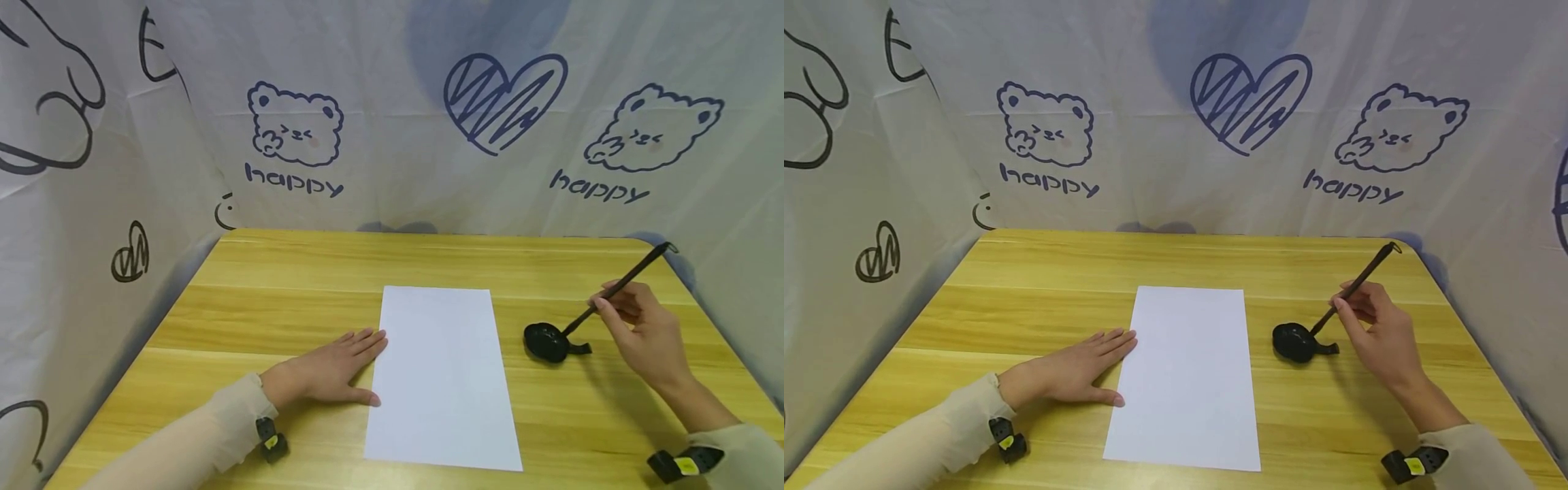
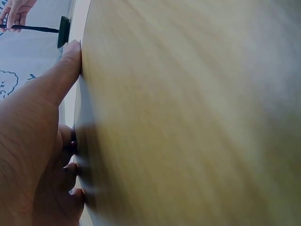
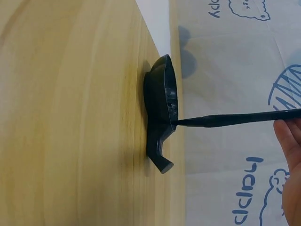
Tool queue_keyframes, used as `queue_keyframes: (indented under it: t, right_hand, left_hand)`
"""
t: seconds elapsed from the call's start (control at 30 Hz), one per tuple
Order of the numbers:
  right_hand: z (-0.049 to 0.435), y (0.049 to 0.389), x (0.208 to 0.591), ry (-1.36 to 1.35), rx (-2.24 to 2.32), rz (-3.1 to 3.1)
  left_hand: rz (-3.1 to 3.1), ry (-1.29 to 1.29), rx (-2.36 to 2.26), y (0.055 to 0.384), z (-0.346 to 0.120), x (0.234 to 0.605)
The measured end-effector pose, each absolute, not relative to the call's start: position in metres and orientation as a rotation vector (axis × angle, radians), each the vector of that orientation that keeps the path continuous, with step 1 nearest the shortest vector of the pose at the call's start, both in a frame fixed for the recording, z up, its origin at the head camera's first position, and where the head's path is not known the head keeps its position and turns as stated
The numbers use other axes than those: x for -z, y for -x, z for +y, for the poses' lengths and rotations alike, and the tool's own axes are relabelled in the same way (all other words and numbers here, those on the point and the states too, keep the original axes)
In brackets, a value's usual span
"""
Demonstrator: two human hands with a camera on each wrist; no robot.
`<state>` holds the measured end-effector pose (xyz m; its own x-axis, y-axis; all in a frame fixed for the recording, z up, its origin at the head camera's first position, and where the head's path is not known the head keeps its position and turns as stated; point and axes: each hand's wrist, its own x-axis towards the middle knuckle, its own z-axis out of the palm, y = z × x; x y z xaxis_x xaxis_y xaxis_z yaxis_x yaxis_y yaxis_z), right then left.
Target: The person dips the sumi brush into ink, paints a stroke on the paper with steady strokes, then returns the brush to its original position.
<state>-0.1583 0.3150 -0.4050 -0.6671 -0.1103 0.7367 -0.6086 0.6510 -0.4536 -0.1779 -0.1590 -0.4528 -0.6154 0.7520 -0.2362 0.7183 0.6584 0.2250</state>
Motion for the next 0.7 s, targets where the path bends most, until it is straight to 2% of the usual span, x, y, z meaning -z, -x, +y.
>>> queue_keyframes:
  t: [0.7]
  right_hand:
    - [0.3156,0.1583,0.3987,-0.572,-0.888,-2.236]
  left_hand:
    - [2.575,-1.159,-0.142,0.1773,-0.1589,0.4520]
